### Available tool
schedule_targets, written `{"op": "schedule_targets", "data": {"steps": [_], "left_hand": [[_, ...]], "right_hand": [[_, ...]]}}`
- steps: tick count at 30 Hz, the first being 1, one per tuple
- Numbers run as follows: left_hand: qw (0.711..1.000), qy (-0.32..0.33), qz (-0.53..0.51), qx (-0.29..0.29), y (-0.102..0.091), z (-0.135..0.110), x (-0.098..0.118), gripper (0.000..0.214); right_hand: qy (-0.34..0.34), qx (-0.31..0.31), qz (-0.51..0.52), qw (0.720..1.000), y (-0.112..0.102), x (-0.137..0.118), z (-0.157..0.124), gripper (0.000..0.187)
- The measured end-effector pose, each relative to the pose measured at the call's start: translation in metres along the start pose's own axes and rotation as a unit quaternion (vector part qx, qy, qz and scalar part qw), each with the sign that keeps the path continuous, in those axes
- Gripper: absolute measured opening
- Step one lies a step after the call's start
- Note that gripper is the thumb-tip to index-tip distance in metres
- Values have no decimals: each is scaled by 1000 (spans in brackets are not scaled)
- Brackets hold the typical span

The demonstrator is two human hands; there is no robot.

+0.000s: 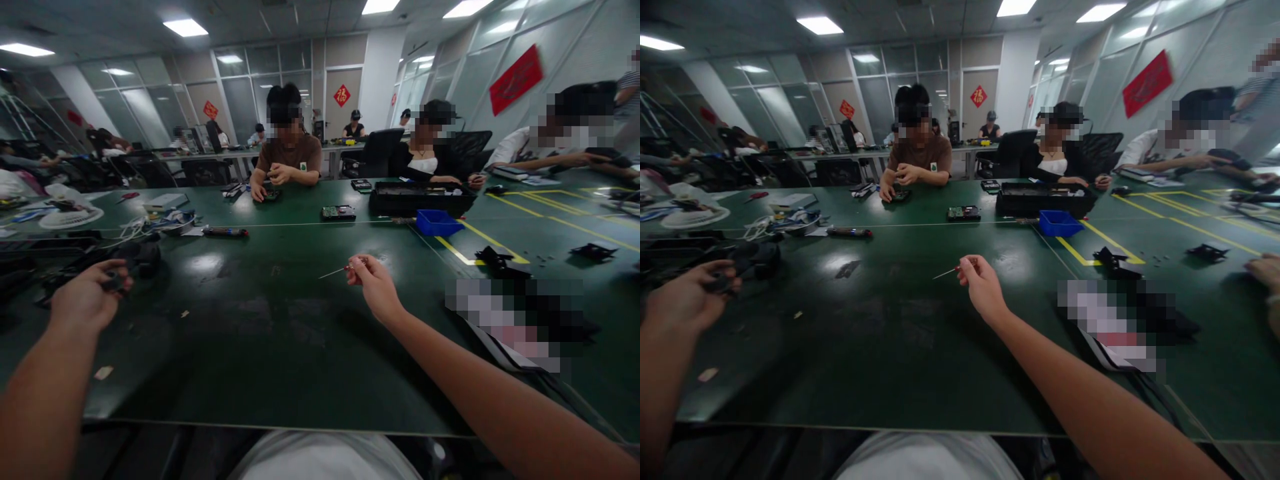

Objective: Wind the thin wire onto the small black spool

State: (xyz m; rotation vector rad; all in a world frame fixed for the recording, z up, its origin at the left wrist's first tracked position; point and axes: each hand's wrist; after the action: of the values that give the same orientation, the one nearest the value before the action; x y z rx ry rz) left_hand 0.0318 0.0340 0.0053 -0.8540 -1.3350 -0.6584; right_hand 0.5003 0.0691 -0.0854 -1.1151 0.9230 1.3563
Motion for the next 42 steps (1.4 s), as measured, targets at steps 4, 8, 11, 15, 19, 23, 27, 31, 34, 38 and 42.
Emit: {"op": "schedule_targets", "data": {"steps": [4, 8, 11, 15, 19, 23, 27, 31, 34, 38, 42], "left_hand": [[984, 33, -124, -126, 70, -16, 8, 23], [953, 43, -164, -250, 150, -48, 13, 25], [946, 68, -86, -304, 200, -76, 6, 46], [922, 82, 53, -376, 242, -112, -10, 41], [873, 163, 110, -445, 254, -129, -26, 31], [850, 238, 143, -448, 251, -127, -39, 37], [847, 254, 148, -443, 248, -125, -44, 43], [857, 242, 149, -430, 249, -126, -45, 40], [857, 256, 148, -423, 249, -126, -47, 39], [853, 280, 169, -408, 248, -125, -49, 39], [828, 311, 187, -427, 247, -126, -49, 39]], "right_hand": [[7, -19, 5, 1000, 1, -5, -1, 28], [11, -53, -36, 998, 2, -14, -4, 29], [22, -57, -51, 997, 2, -16, -6, 32], [12, -8, 23, 1000, -1, -13, -5, 27], [-13, 37, 114, 993, -2, -13, -2, 22], [-20, 26, 110, 993, -1, -13, -1, 24], [-40, 18, 63, 997, -1, -8, -2, 24], [-60, 22, -15, 998, -2, -7, -3, 23], [-69, 30, -45, 996, -2, -14, -6, 22], [-60, 34, -133, 989, -1, -27, -12, 25], [-64, 42, -219, 973, -1, -35, -16, 31]]}}
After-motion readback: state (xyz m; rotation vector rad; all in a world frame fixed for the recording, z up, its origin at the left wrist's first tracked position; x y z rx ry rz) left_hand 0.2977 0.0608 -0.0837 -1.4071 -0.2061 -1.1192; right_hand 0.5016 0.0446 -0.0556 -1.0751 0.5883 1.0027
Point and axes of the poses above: each hand's wrist, its own z-axis towards the middle knuckle, its own y-axis out of the palm, x = y × z, and after that the axes turned 10 degrees about -x, right-handed
